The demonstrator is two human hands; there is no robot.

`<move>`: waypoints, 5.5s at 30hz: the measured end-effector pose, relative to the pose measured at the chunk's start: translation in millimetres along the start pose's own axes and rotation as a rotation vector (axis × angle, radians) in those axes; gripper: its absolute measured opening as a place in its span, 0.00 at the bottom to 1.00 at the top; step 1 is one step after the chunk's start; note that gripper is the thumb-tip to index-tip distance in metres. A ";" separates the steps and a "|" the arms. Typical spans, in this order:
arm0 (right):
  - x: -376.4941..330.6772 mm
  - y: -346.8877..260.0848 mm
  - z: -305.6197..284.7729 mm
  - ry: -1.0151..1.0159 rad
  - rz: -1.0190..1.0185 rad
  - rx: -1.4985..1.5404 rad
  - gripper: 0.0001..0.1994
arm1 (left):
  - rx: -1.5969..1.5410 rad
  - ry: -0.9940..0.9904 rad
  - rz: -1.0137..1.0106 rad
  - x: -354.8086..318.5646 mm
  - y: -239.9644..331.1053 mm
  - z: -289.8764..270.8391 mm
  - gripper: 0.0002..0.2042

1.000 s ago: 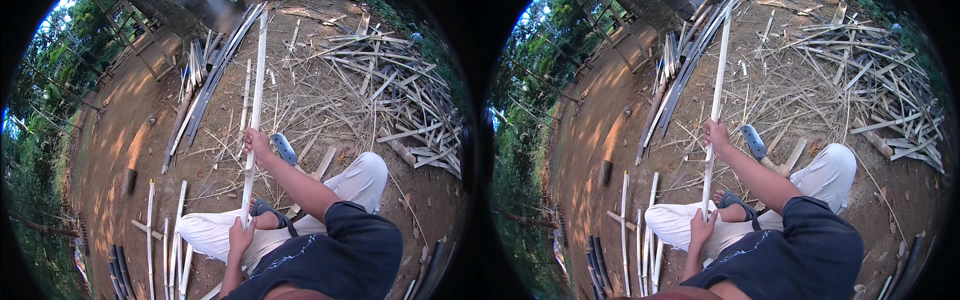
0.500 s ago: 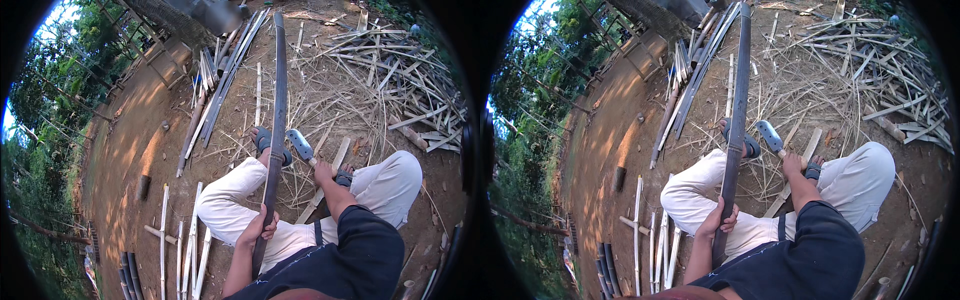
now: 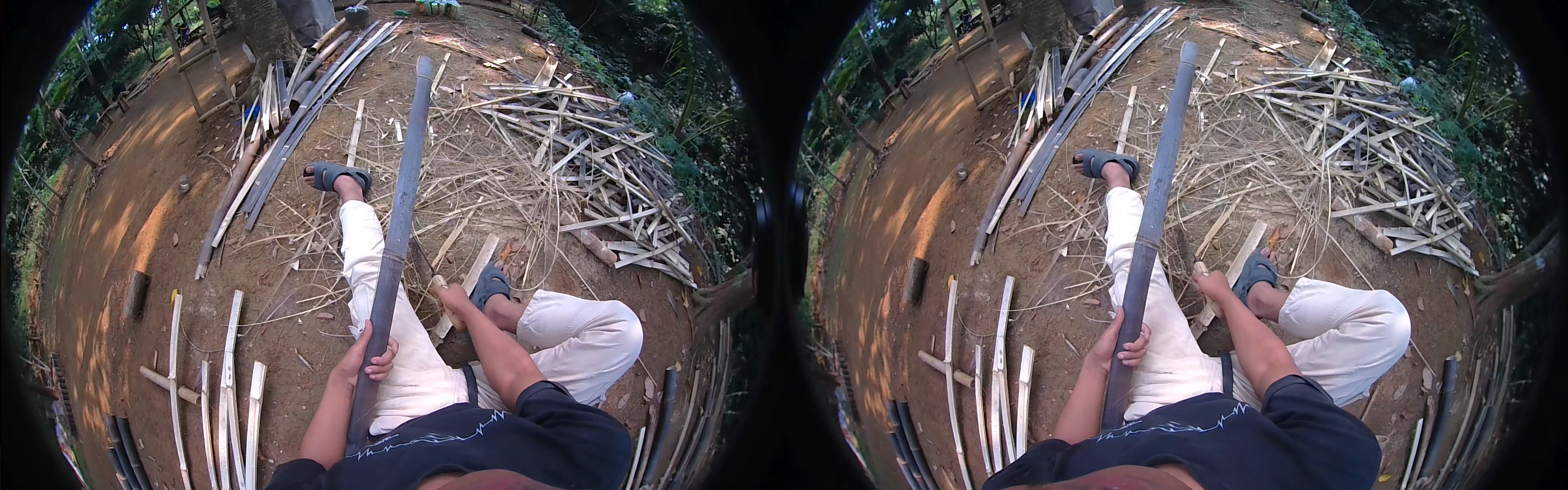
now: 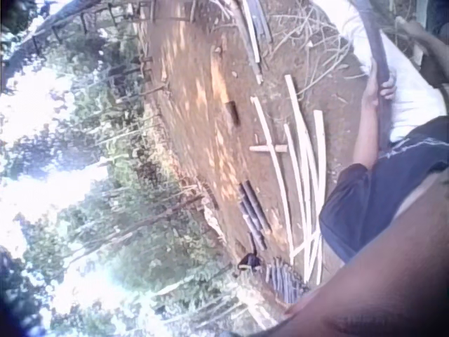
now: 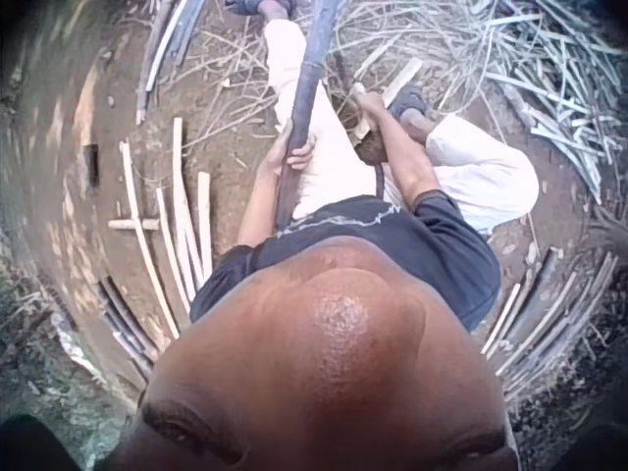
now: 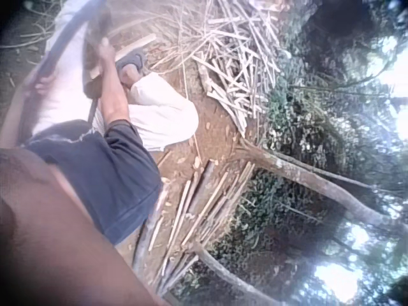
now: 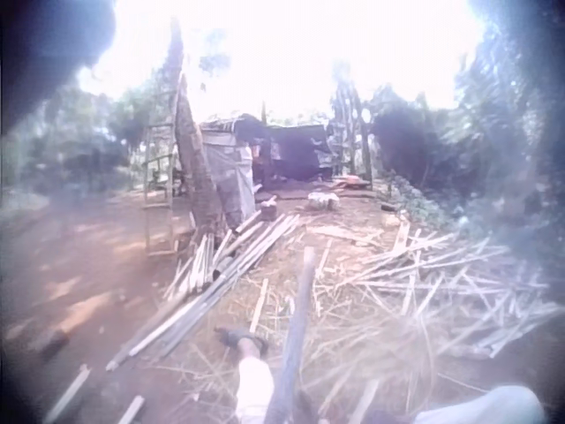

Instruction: The person peels and shapes strips of bamboo using a large blade while sitting on the ground, handling long pieces of bamboo one at a time and removing the outer layer.

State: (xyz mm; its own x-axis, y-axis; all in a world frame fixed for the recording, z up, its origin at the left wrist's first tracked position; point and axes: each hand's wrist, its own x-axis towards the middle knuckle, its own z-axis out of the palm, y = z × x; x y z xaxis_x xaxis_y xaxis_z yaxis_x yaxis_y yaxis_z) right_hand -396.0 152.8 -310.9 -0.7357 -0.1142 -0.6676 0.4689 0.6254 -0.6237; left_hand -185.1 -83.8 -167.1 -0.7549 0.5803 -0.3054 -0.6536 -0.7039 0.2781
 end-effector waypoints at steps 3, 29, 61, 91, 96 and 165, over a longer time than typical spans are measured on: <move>-16.8 -9.2 6.9 0.115 -0.028 0.024 0.24 | -0.001 0.014 0.008 -2.8 -1.7 -2.4 0.39; -43.2 -13.0 -44.0 0.268 -0.213 0.538 0.15 | 0.482 0.536 0.052 -45.9 27.5 256.5 0.35; -62.1 -19.2 -55.6 0.267 -0.462 0.394 0.13 | 1.471 1.551 0.543 29.9 112.9 -20.2 0.45; -137.0 -67.4 -121.3 0.299 -0.851 -0.044 0.20 | 0.562 0.757 -0.128 -28.3 -17.2 30.7 0.24; -122.1 -75.9 -125.1 0.197 -0.949 -0.460 0.22 | 0.958 1.136 -0.182 -14.0 -42.5 36.9 0.32; -7.8 -194.0 -182.6 0.102 -0.931 -1.318 0.16 | 1.711 1.294 0.400 102.4 -14.2 31.3 0.29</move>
State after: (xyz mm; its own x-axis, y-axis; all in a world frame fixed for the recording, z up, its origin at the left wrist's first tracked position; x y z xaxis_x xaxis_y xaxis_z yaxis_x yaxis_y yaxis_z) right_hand -570.5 173.4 -110.4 -0.5632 -0.7979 -0.2148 -0.8198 0.5721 0.0245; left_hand -254.7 -1.6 -173.8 -0.8599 -0.4982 -0.1108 -0.4689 0.6853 0.5572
